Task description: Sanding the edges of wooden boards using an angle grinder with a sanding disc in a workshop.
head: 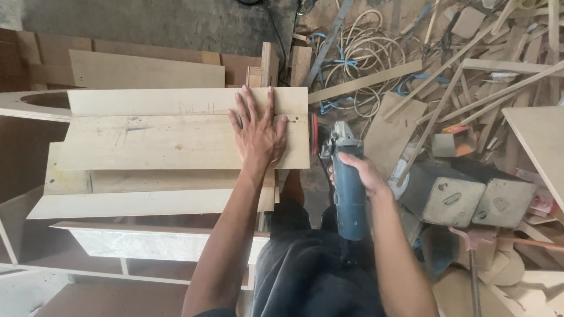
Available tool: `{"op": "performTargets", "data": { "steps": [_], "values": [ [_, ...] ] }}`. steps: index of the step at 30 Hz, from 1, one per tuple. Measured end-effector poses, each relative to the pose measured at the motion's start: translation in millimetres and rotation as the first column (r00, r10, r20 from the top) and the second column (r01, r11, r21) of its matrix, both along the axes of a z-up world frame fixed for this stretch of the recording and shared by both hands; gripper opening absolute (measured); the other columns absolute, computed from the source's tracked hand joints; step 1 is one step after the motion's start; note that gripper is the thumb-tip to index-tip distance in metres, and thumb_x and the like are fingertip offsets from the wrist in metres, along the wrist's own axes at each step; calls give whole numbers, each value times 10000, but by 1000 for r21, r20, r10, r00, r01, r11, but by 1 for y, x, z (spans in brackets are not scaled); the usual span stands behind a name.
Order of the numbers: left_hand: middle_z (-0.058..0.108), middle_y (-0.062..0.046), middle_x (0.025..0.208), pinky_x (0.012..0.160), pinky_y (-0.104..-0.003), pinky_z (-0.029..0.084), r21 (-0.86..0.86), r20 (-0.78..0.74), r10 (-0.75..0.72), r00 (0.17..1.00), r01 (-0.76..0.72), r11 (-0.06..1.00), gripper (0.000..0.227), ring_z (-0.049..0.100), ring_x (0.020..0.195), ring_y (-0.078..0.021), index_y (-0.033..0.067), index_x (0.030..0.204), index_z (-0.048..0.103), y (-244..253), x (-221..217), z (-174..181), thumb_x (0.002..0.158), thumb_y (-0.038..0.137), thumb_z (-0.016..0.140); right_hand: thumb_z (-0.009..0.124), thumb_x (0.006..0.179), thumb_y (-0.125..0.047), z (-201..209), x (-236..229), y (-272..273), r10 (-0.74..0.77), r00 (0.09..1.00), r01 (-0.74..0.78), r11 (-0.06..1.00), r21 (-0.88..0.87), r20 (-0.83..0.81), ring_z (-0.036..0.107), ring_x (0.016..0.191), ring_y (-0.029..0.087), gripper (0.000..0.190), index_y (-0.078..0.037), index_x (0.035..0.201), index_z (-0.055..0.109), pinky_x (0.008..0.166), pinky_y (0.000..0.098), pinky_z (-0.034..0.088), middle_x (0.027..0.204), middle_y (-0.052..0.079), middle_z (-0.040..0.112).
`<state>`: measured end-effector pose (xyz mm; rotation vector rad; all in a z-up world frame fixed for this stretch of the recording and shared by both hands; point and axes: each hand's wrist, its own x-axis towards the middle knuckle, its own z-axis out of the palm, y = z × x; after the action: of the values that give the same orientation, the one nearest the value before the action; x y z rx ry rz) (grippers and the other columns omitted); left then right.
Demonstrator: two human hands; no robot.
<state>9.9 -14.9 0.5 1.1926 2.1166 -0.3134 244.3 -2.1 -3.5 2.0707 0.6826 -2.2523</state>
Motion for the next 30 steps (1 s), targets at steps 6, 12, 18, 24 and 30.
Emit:
{"op": "performTargets", "data": {
  "steps": [6,12,18,24,30],
  "values": [
    [-85,-151,1683,1237,-589,21,2,-4,2,1000,-2,1000,682,-62,1552,-377,371,1620,57,0,-1,-3,1001,586,248,812,765,-404,-5,0,9,8,998,-6,999,36,-58,719,643,336,545,30,1028,615,548,455,590,735,218,663],
    [-82,-161,1680,1236,-599,33,15,-10,2,1000,-2,1000,686,-53,1551,-386,368,1621,65,-1,-1,-3,1001,577,272,791,767,-384,14,1,-4,35,997,-34,999,6,-75,714,599,356,490,17,980,606,526,463,577,670,217,653],
    [-86,-154,1682,1234,-595,26,24,-20,9,1000,-8,1000,672,-64,1550,-378,366,1624,73,-1,1,-4,1006,558,252,776,772,-340,33,8,-20,8,991,-6,1000,19,-135,720,583,363,399,20,893,652,525,470,587,639,240,673],
    [-85,-155,1681,1233,-599,30,42,-28,10,1000,-8,999,672,-57,1550,-379,359,1628,87,-3,2,-7,1007,552,255,778,781,-305,51,15,-39,-22,995,24,1000,12,-95,703,536,363,336,10,776,661,521,467,576,591,245,659],
    [-73,-165,1680,1234,-597,31,18,-19,12,1000,-11,1000,684,-45,1551,-384,350,1628,76,-6,3,1,1004,550,274,780,797,-328,70,23,-60,0,999,-2,998,-55,-48,691,496,325,333,-19,702,702,536,432,571,552,200,654]
  ]
}}
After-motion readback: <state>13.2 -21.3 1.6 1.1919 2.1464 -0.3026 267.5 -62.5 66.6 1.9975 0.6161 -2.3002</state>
